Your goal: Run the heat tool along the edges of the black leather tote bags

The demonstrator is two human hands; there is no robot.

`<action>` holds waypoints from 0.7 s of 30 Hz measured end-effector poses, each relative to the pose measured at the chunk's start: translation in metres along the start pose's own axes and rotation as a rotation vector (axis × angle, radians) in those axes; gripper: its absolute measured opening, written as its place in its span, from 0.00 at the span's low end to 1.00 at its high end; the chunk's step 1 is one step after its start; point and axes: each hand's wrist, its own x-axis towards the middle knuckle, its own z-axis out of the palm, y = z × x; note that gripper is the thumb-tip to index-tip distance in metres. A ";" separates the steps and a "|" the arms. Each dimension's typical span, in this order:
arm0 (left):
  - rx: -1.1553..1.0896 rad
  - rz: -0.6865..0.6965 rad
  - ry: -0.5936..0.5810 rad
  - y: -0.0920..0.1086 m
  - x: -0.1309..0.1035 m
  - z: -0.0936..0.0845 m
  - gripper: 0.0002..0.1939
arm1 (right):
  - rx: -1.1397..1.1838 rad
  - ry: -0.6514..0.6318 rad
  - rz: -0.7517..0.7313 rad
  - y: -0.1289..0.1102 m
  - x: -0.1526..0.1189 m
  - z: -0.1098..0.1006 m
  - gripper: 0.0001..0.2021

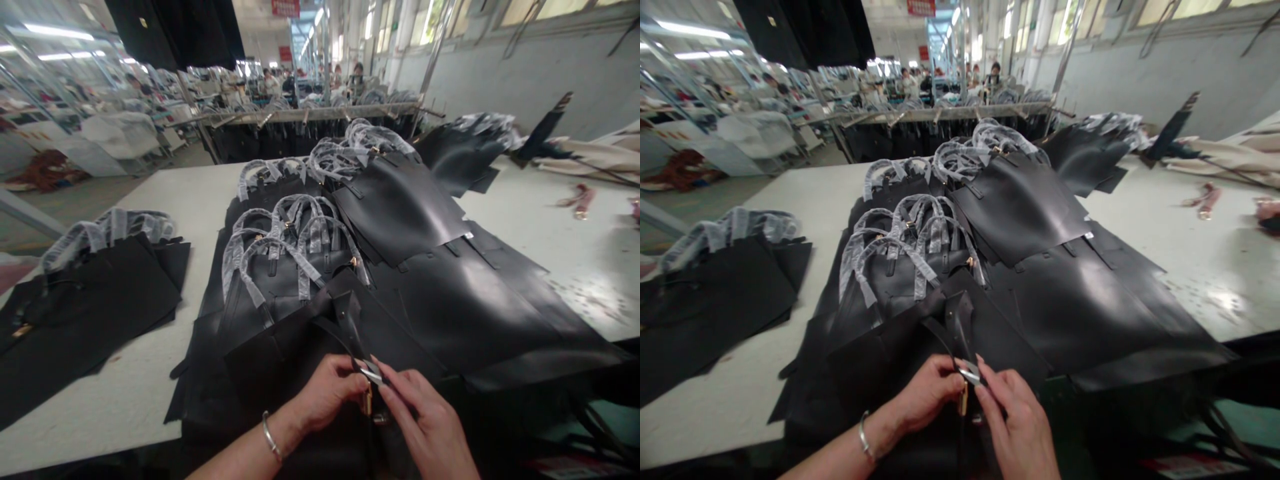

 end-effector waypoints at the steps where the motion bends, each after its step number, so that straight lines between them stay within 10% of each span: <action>1: 0.002 0.001 -0.002 0.001 0.000 0.000 0.20 | 0.020 -0.006 0.012 0.000 0.000 0.000 0.17; 21: -0.055 0.035 0.018 -0.005 0.000 0.002 0.19 | 0.227 0.112 0.119 0.004 0.001 0.010 0.15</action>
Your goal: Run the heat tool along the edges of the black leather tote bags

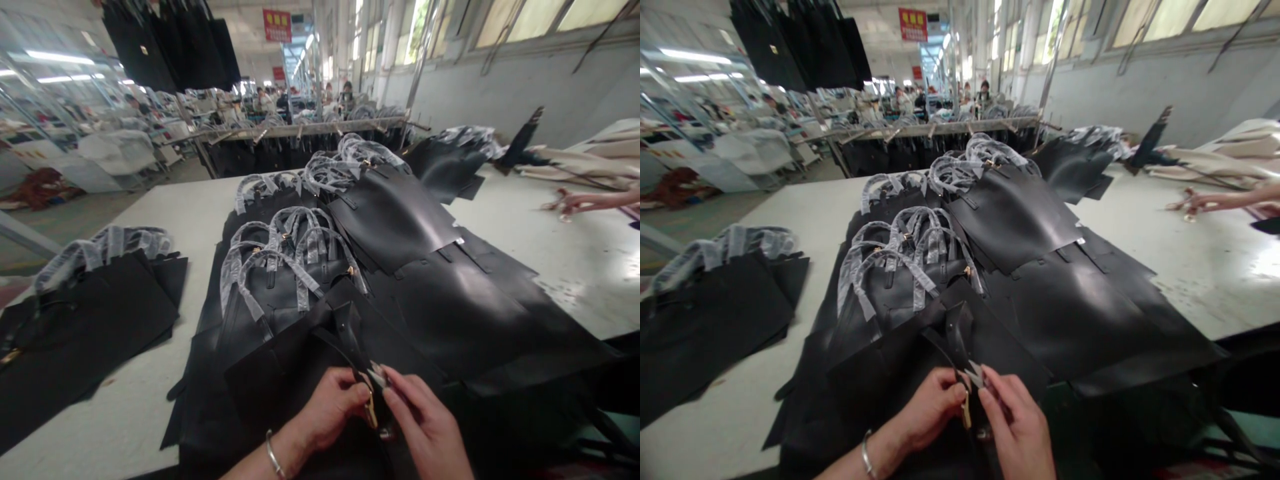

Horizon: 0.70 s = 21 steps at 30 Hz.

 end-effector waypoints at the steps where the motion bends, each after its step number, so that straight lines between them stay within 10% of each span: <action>1: -0.005 -0.003 0.002 0.000 0.000 0.000 0.19 | -0.054 -0.032 -0.033 -0.001 0.000 -0.002 0.15; 11: -0.035 0.010 -0.023 0.000 -0.001 -0.001 0.16 | -0.213 -0.067 -0.119 0.000 -0.003 -0.006 0.16; 21: -0.022 0.012 -0.025 -0.001 -0.001 -0.001 0.17 | 0.327 -0.015 0.258 -0.015 0.006 0.013 0.20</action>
